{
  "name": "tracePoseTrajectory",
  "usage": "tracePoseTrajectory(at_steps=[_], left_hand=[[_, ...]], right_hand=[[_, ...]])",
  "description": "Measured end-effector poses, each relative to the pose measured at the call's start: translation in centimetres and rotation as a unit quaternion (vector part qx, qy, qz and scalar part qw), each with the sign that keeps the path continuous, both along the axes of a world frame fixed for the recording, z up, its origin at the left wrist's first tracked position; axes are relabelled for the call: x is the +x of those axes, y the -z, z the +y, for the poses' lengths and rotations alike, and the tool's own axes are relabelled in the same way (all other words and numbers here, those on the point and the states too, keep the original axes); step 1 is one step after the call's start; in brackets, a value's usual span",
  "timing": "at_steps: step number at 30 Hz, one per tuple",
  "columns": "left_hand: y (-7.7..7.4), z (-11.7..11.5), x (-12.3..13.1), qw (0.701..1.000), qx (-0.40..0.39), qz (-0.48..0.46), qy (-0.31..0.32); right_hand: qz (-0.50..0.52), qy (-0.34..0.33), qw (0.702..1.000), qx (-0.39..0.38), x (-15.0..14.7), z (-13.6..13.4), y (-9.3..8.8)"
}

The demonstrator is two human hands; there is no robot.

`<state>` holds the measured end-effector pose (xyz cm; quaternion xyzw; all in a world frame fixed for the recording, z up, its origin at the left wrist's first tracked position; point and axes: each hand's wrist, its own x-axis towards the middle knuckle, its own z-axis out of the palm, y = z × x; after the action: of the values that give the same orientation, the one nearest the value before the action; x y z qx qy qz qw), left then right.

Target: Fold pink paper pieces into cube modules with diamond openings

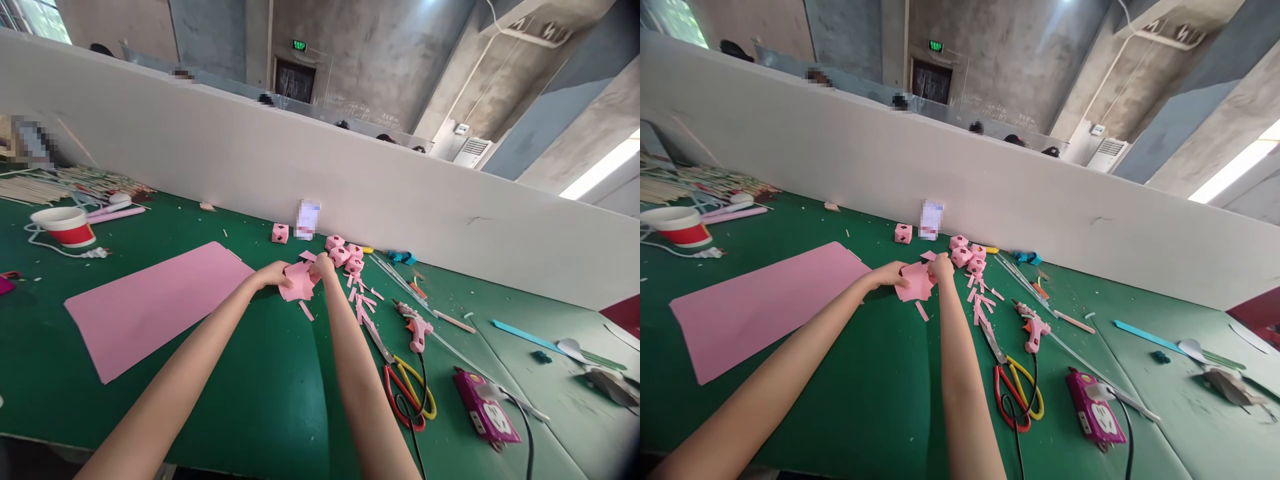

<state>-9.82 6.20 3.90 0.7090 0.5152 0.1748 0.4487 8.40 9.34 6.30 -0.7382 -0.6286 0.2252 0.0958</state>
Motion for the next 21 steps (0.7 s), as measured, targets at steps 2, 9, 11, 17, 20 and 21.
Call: tracePoseTrajectory(at_steps=[2,9,11,17,20,21], left_hand=[[0.2,0.1,-1.0,0.998,-0.016,-0.062,-0.006],[2.4,1.0,-3.7,0.953,-0.039,-0.282,-0.104],[2.8,1.1,-4.0,0.939,-0.036,-0.320,-0.124],[2.9,1.0,-3.7,0.931,-0.048,-0.341,-0.122],[2.7,1.0,-3.1,0.938,-0.043,-0.319,-0.128],[2.7,1.0,-2.8,0.942,-0.040,-0.308,-0.132]], right_hand=[[0.013,0.024,1.000,0.013,-0.2,-0.7,0.1],[0.139,0.022,0.989,0.035,2.6,-2.5,-1.2],[0.191,0.016,0.981,0.037,4.6,-2.8,-1.8],[0.361,0.014,0.931,0.048,7.9,-3.4,-2.2],[0.448,0.002,0.893,0.041,7.3,-3.4,-1.3],[0.472,-0.002,0.881,0.041,6.9,-3.4,-0.9]])
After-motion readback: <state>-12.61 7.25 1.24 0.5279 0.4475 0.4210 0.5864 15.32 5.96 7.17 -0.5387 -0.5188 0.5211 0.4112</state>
